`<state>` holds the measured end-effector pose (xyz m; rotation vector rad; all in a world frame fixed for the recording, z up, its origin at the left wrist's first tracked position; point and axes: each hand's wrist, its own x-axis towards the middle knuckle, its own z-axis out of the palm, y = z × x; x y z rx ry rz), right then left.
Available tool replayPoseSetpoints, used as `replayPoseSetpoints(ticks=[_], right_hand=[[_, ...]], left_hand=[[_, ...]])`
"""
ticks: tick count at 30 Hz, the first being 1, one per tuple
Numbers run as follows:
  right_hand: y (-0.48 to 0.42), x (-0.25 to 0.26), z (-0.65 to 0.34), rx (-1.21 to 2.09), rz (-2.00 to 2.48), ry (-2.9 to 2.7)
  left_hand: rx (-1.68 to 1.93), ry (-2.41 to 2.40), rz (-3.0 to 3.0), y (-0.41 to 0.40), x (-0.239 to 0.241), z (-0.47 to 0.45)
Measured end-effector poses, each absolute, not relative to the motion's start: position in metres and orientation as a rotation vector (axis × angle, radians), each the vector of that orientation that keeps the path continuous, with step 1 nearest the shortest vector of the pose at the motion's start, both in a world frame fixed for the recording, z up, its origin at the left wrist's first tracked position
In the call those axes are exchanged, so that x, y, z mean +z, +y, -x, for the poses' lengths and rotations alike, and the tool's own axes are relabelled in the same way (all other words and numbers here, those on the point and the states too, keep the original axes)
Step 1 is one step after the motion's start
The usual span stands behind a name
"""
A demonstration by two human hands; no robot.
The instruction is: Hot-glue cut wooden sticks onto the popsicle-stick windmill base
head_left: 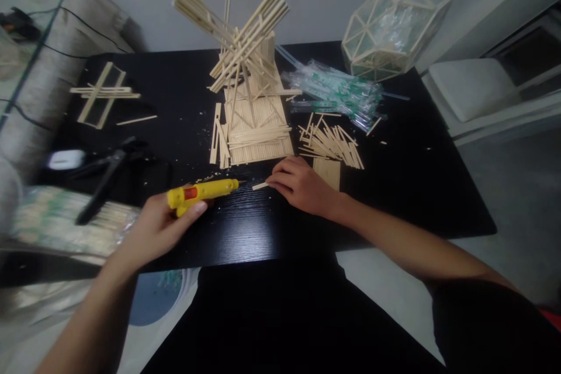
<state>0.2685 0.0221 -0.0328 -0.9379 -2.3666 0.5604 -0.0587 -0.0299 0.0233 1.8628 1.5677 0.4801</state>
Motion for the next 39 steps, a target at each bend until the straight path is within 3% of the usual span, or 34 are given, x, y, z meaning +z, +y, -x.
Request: replayPoseSetpoints(ticks=[24, 39], right_hand=[[0.022, -0.035, -0.268, 0.525, 0.901, -2.355], [0.024, -0.034, -0.268, 0.590, 0.852, -2.320]], left_hand=[[0.293, 1.569, -2.020, -0.024, 0.018, 0.040], [0.370, 1.544, -2.095, -0.024, 0.010, 0.043]])
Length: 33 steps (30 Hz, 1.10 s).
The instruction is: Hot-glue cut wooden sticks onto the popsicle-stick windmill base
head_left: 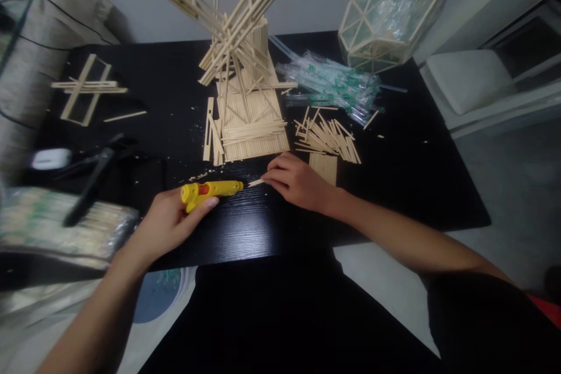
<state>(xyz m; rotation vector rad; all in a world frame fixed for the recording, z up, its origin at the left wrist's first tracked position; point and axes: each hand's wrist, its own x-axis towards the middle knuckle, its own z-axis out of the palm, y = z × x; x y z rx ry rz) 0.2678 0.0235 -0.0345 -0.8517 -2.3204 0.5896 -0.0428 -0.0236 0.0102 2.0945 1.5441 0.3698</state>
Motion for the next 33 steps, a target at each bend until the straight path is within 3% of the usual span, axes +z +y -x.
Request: replayPoseSetpoints(ticks=[33], right_hand=[[0.024, -0.033, -0.268, 0.661, 0.863, -2.307]], left_hand=[[0.396, 1.484, -2.138, -0.012, 0.018, 0.018]])
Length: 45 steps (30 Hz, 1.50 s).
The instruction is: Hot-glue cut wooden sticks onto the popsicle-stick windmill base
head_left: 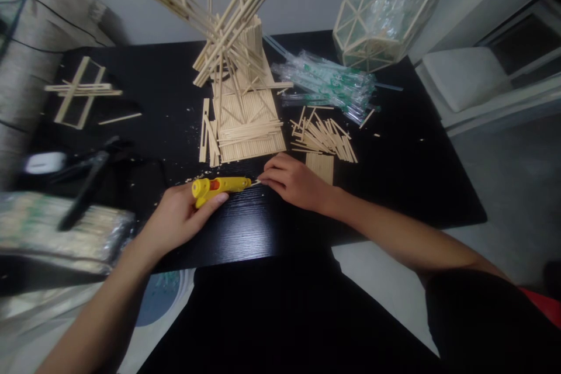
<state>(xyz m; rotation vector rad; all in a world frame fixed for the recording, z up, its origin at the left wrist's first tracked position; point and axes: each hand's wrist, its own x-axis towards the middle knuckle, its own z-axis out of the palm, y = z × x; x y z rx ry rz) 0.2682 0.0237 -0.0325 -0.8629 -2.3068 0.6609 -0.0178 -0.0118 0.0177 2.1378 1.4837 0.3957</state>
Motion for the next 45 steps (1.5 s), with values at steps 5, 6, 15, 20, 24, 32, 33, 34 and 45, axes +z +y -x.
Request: replayPoseSetpoints(ticks=[5, 6, 15, 20, 24, 32, 33, 34, 45], right_hand=[[0.024, -0.033, -0.268, 0.669, 0.864, -2.312], [0.024, -0.034, -0.268, 0.668, 0.865, -2.312], [0.023, -0.033, -0.270, 0.668, 0.868, -2.316], [0.022, -0.034, -0.270, 0.682, 0.866, -2.287], [0.022, -0.033, -0.272, 0.642, 0.845, -2.263], [0.024, -0.031, -0.274, 0.634, 0.943, -2.307], [0.024, -0.031, -0.274, 0.624, 0.947, -2.310], [0.024, -0.030, -0.274, 0.615, 0.952, -2.311], [0.021, -0.025, -0.271, 0.713, 1.048, -2.288]], left_hand=[[0.393, 1.478, -2.120, -0.009, 0.020, 0.012], [0.382, 1.474, -2.116, -0.009, 0.021, 0.012], [0.489, 1.648, -1.824, -0.013, 0.033, 0.044], [0.582, 1.968, -1.707, -0.011, 0.036, 0.064], [0.440, 2.096, -1.804, -0.007, 0.040, 0.071], [0.196, 2.256, -1.926, -0.001, 0.037, 0.076], [0.158, 2.263, -1.967, -0.001, 0.035, 0.076], [0.129, 2.264, -2.003, 0.000, 0.032, 0.076], [-0.014, 2.315, -1.969, 0.004, 0.026, 0.059]])
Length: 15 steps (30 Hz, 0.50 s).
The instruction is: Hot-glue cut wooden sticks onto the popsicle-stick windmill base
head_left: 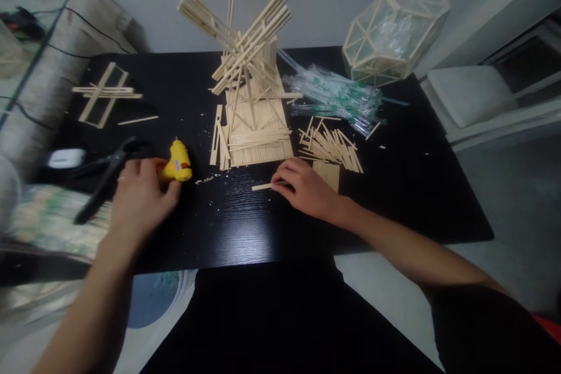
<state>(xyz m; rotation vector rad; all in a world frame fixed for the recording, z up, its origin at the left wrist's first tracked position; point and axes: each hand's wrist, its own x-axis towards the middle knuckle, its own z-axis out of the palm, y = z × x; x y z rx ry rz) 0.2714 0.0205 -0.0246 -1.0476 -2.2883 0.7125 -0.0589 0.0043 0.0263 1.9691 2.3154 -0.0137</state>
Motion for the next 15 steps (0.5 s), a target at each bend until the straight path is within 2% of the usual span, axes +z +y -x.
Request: replayPoseSetpoints(ticks=[9, 12, 15], right_hand=[[0.020, -0.023, -0.272, 0.735, 1.012, -2.327], [0.020, -0.022, -0.271, 0.771, 1.010, -2.292], [0.020, -0.019, -0.272, 0.961, 1.024, -2.144]], left_hand=[[-0.002, 2.291, -1.970, 0.004, 0.025, 0.060], [0.180, 2.289, -2.028, -0.001, 0.030, 0.049], [0.490, 2.109, -2.138, -0.008, 0.032, 0.033]])
